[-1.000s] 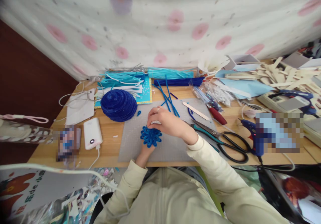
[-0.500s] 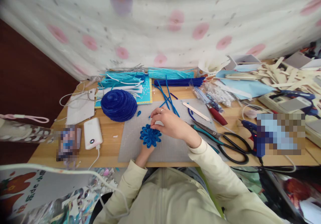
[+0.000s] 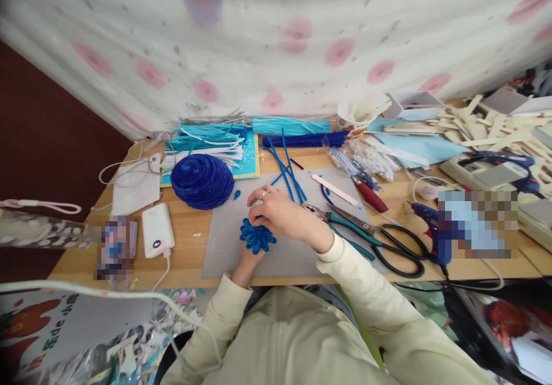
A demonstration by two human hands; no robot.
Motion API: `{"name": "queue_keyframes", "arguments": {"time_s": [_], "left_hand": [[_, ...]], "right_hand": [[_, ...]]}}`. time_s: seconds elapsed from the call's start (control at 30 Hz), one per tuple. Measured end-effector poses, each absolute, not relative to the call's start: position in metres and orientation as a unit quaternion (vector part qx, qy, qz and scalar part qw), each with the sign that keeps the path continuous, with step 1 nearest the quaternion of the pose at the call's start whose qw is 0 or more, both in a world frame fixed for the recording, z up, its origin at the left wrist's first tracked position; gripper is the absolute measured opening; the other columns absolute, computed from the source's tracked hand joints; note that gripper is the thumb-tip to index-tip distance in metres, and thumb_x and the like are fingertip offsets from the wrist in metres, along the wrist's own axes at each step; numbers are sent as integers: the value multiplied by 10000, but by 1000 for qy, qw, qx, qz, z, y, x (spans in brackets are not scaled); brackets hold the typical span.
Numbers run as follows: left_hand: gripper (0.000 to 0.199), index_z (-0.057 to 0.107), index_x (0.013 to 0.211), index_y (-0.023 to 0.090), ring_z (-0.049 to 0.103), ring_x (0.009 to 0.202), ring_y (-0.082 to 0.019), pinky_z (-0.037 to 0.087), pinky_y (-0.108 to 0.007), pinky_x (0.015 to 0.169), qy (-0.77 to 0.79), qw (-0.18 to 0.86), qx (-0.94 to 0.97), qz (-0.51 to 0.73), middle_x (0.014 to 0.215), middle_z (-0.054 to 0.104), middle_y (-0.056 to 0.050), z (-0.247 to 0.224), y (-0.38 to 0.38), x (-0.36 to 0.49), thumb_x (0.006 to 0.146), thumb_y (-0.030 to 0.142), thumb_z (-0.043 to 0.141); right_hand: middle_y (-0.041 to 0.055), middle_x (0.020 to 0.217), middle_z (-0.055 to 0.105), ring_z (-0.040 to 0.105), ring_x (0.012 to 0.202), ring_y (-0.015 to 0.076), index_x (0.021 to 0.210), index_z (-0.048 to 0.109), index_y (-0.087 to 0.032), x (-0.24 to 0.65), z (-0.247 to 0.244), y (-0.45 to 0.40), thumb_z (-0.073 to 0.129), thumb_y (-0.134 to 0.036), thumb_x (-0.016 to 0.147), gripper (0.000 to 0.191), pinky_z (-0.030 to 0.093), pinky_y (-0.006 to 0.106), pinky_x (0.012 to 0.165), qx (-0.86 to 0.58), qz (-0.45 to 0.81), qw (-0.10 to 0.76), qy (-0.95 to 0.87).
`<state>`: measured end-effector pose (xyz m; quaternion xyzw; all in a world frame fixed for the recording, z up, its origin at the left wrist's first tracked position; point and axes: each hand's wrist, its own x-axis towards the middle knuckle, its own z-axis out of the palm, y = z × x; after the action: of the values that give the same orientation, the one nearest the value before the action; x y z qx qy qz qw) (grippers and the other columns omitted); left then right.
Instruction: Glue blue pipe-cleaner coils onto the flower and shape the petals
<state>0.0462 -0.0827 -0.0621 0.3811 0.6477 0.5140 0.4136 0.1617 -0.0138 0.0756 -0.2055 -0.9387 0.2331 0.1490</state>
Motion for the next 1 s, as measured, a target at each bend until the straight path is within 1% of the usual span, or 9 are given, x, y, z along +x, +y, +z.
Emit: {"name": "queue_keyframes", "arguments": {"time_s": [0.1, 0.23, 0.33, 0.4, 0.47, 0.57, 0.67, 0.8, 1.0], "left_hand": [[293, 456, 557, 232, 636, 712, -186, 523, -334, 765, 642, 426, 379, 513, 681, 674, 3, -64, -84, 43, 500, 37, 667], [189, 516, 586, 227, 653, 701, -178, 532, -319, 741, 629, 452, 379, 507, 681, 689, -10, -62, -81, 41, 590, 70, 621], [134, 583, 677, 224, 676, 760, -185, 534, -336, 781, 614, 474, 374, 509, 763, 716, -12, -61, -80, 43, 641, 94, 590], [169, 605, 727, 228, 682, 829, -195, 522, -350, 843, 609, 478, 371, 513, 810, 725, -8, -59, -80, 45, 629, 91, 607], [212, 606, 728, 236, 678, 866, -201, 508, -354, 882, 616, 467, 369, 515, 804, 725, -4, -59, -82, 47, 595, 74, 636], [247, 579, 685, 240, 674, 844, -200, 513, -341, 869, 637, 446, 365, 513, 778, 719, -5, -57, -85, 48, 552, 49, 661], [274, 540, 650, 239, 674, 795, -191, 527, -322, 825, 644, 440, 362, 511, 763, 714, 5, -55, -85, 48, 520, 39, 675], [284, 528, 641, 243, 673, 767, -173, 533, -293, 795, 644, 435, 368, 510, 727, 707, 30, -53, -83, 48, 515, 24, 658], [270, 541, 660, 240, 669, 825, -169, 516, -296, 834, 649, 417, 374, 515, 811, 720, 16, -58, -83, 48, 544, 20, 645]], "right_hand": [[112, 1073, 596, 497, 1057, 237, 796, 709, -186, 161, 76, -12, 573, -141, 855, 155, 390, 414, 925, -190, 220, 152, -945], [106, 1006, 632, 537, 1021, 220, 839, 709, -177, 165, 77, -9, 557, -156, 874, 157, 390, 404, 922, -197, 232, 179, -936], [105, 988, 642, 567, 963, 210, 872, 696, -159, 174, 78, -9, 535, -171, 891, 163, 405, 400, 907, -247, 241, 218, -913], [107, 994, 640, 574, 958, 217, 861, 691, -158, 181, 77, -11, 549, -191, 887, 148, 413, 405, 899, -275, 238, 237, -901], [102, 1000, 637, 577, 958, 220, 855, 687, -170, 187, 74, -15, 575, -218, 876, 123, 420, 404, 893, -297, 233, 259, -889], [95, 1035, 622, 566, 999, 216, 910, 685, -195, 190, 68, -22, 583, -247, 876, 119, 425, 395, 903, -315, 234, 291, -872], [91, 1080, 600, 539, 1052, 214, 938, 693, -214, 187, 60, -28, 594, -251, 870, 125, 423, 391, 927, -297, 258, 287, -874], [92, 1109, 584, 521, 1055, 224, 858, 704, -211, 181, 56, -29, 610, -231, 855, 95, 425, 409, 934, -295, 265, 268, -878], [106, 1118, 570, 505, 1078, 234, 851, 696, -195, 183, 59, -31, 582, -203, 868, 116, 421, 422, 944, -297, 254, 254, -885]]}}
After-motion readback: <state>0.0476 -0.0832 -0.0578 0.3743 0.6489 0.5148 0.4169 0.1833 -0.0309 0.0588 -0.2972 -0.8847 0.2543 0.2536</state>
